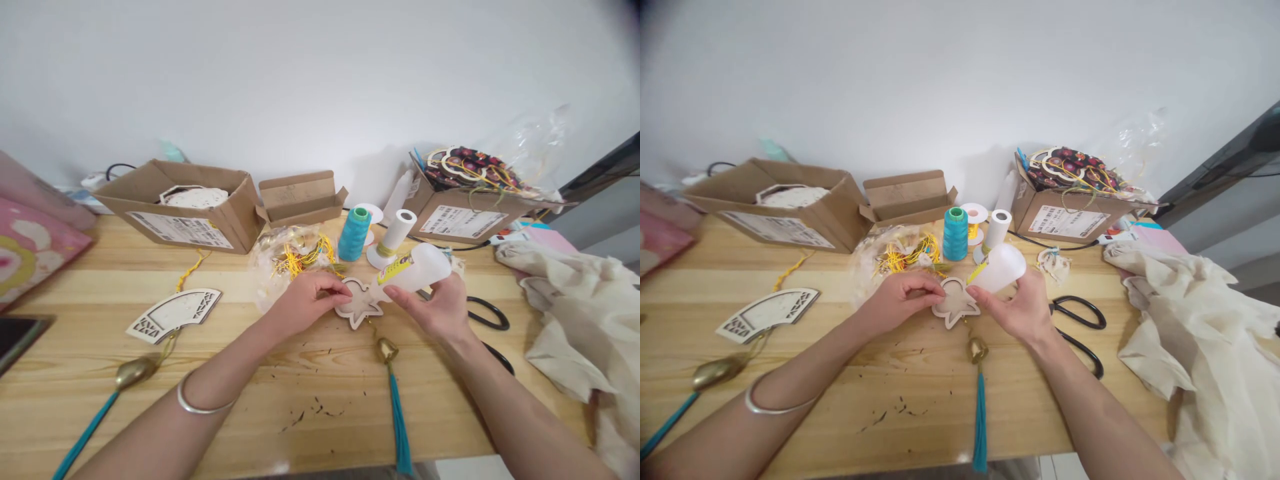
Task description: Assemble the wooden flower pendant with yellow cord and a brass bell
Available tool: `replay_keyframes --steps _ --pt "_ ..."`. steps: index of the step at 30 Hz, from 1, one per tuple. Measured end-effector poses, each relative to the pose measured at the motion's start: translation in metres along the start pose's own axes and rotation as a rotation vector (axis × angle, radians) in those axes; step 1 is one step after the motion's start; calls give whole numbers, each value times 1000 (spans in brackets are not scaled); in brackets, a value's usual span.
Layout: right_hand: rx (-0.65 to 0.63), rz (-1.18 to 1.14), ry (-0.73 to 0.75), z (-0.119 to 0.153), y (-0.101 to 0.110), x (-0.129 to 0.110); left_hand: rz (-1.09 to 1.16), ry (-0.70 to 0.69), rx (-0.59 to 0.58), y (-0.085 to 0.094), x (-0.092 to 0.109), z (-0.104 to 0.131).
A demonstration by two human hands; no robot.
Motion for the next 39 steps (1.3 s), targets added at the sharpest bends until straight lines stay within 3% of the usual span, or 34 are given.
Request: replay_keyframes --steps 4,8,22,28,32,39 --pt "32 52 88 1 1 -5 -232 -137 -136 -9 10 2" --pt "29 54 113 2 0 -6 -259 -189 -247 -14 10 3" --pt "7 95 129 1 -2 -9 -276 -206 -270 -15 7 3" --pt "13 -35 30 1 -3 -3 -275 -207 -264 -15 6 3" --pt "159 -284 -174 0 2 14 -233 -192 -246 -13 7 3" --pt "376 -504 -255 0 8 32 -264 -244 -14 -13 8 -7"
Point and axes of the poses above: each hand's wrist, its own z-axis away from the middle knuckle, its own y-axis out of the back of the hand, x = y × z, the point moved 6 cm from there along -z, towards the middle knuckle, and after that the axes turned 7 degrees about z, right-handed, at the moved point
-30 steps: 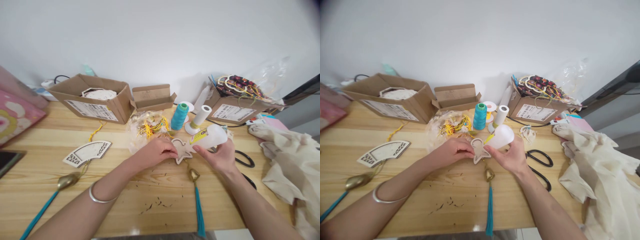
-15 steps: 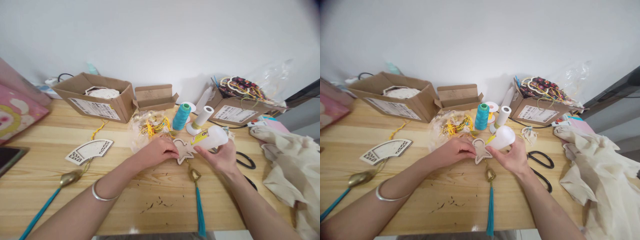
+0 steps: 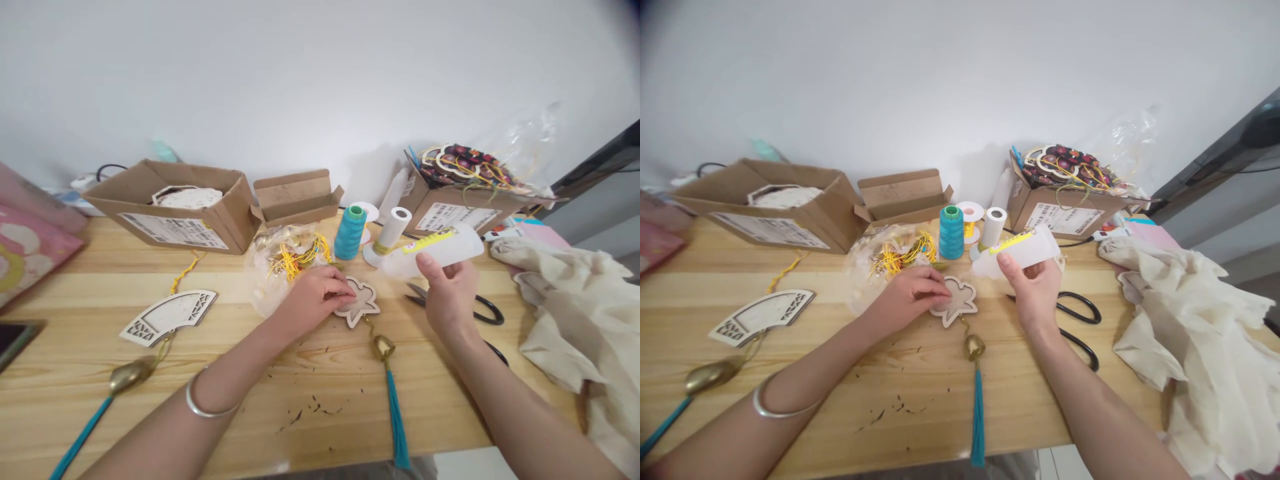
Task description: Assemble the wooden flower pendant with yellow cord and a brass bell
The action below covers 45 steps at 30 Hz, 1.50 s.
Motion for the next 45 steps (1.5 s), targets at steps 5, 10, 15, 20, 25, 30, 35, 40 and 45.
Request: replay_keyframes --steps 5,10,15,20,25,30,35,40,45 --pt "6 -13 -1 1 0 -4 -69 -1 -11 -12 -3 -7" --pt "-14 10 -27 2 0 -8 -104 28 -67 -17 -3 -9" --pt "-32 44 -32 1 0 -11 -102 42 -110 -16 -3 -10" --pt "-29 21 -37 0 0 -10 -104 29 -146 -14 -3 -9" --pt "-39 16 -41 1 -1 -10 -141 -31 -179 -13 1 -6" --pt "-32 4 -50 1 -1 -8 -173 -67 -196 -14 3 -4" --pt "-34 12 -51 0 -2 -7 -189 -94 -197 -15 7 -4" --pt "-48 67 -21 0 -1 -9 -186 -87 -192 -15 7 -4" --pt "-24 29 -46 0 0 -9 -169 -74 -192 -15 6 -4"
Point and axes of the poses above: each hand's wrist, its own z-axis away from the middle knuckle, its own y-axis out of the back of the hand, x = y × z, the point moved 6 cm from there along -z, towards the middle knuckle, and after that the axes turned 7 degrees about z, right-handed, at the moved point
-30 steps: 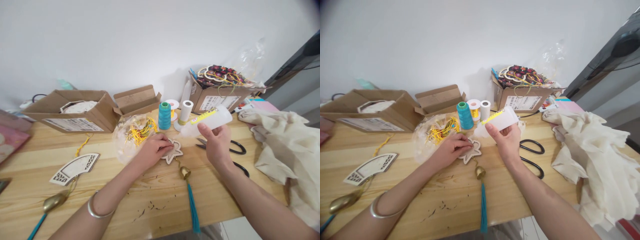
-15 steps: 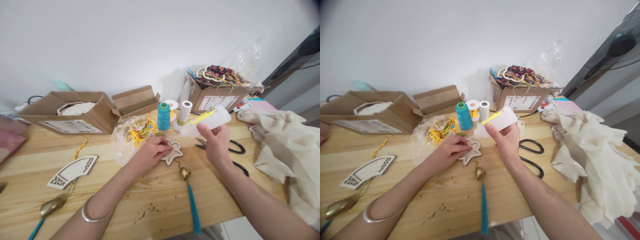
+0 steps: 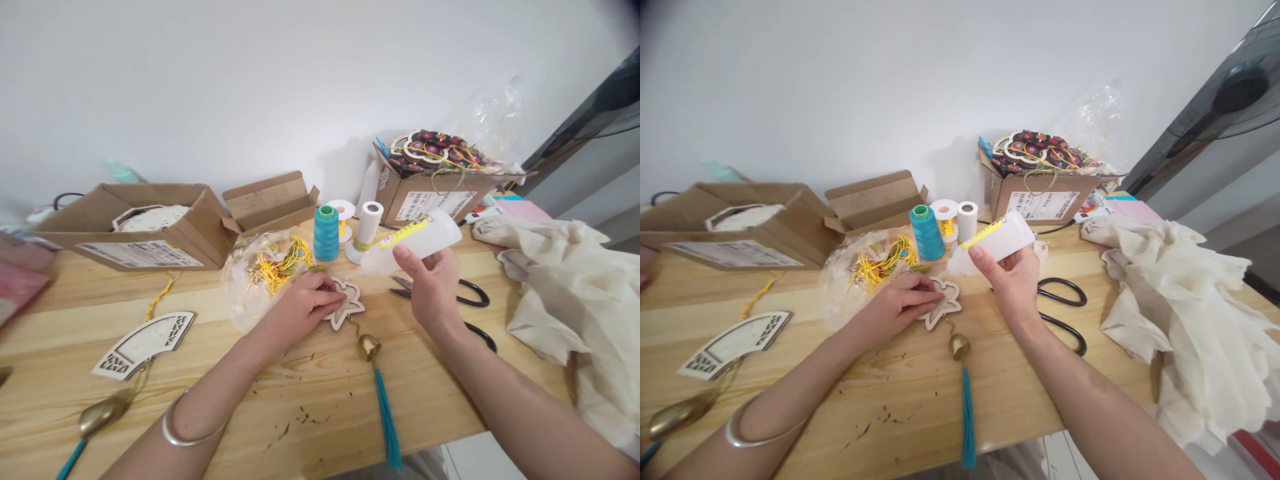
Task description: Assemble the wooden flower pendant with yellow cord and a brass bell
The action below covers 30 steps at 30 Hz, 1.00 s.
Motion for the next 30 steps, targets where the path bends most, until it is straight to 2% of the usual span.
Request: replay_keyframes --steps 4,10,30 --pt "-1 -30 -12 0 -1 1 -7 5 5 -1 -2 1" --pt "-9 9 5 0 -1 0 33 44 105 7 -7 2" --pt "-3 -67 -51 0 1 -2 30 61 30 -4 -2 -7"
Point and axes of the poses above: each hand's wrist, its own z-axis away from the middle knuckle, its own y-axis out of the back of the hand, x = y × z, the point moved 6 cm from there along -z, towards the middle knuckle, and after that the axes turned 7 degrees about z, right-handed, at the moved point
